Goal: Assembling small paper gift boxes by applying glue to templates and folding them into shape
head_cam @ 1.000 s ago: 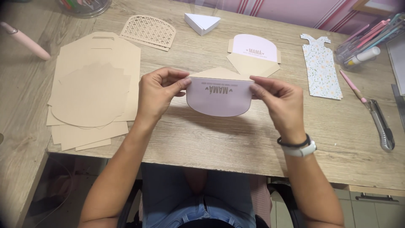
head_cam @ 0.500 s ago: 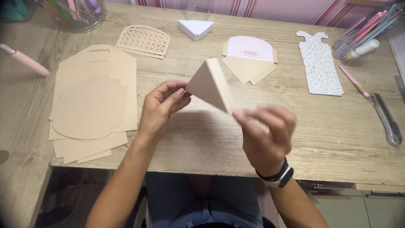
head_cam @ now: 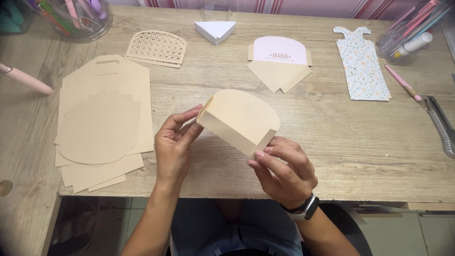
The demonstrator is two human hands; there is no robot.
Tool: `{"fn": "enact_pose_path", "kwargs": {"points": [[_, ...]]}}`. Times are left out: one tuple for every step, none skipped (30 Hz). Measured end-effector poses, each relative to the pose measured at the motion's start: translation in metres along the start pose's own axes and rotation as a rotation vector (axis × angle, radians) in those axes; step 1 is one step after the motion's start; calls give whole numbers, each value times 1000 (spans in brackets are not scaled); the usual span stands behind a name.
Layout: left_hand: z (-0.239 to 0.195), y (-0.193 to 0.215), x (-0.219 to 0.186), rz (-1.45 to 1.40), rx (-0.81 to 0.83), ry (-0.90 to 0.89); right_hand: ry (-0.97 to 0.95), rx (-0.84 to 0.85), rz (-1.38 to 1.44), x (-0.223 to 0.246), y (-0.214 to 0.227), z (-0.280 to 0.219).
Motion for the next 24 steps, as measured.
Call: {"fn": "enact_pose_path", "kwargs": {"points": [[-1,2,0,0,-2,0,-1,1,2,0,0,0],[-1,4,-1,12,7,-27,-1,4,9,0,0,0],[-2,6,-2,23,15,-56,0,7,16,1,0,0],[-3,6,-2,23,12,-56,-1,8,19,0,0,-1],[-3,7,-2,24,8,-67,-4,16,22,0,0,-1],[-3,8,-3,26,3,-78,-8,23,26,-1,0,-1],[-3,8,-3,25,3,-79,-7,24,27,-1,0,-2],[-3,8,-3,19,4,-94,-13,28,28,-1,1,-2],[-3,7,-3,14,6,-109,-20,32,27,-2,1,-3],[-3,7,-4,13,6,-108,-20,32,27,-2,2,-3],[-3,6,-5,12,9,-117,-27,34,28,-2,2,-3],[-4,6,-6,11,12,-126,-33,36,30,-2,2,-3],[-5,6,-9,11,12,-125,-33,37,30,-2,3,-4],[-7,5,-13,36,33,-145,-66,38,45,-3,4,-5],[-8,4,-16,61,53,-166,-97,40,61,-5,5,-6],[-7,6,-17,61,52,-166,-96,40,62,-6,6,-8],[-6,7,-19,126,71,-204,-135,46,69,-8,7,-10],[-5,8,-21,192,90,-241,-173,52,77,-10,8,-12],[-6,9,-22,191,87,-241,-173,54,79,-10,10,-12],[-6,9,-23,194,89,-261,-228,81,63,-12,11,-11],[-6,8,-24,196,92,-282,-282,107,44,-14,11,-11],[-6,10,-25,196,92,-283,-281,108,45,-12,11,-3],[-6,12,-26,201,90,-315,-299,164,11,-10,9,4],[-6,13,-27,207,88,-346,-317,221,-24,-9,8,10]]}}
Point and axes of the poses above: each hand's wrist, its own z-axis towards the middle knuckle, its own y-axis out of the back of the hand, x = y × z, the point moved 4 cm from there along z, towards the middle knuckle, and after that the axes turned 6 degrees about -x, right-handed, at the moved point
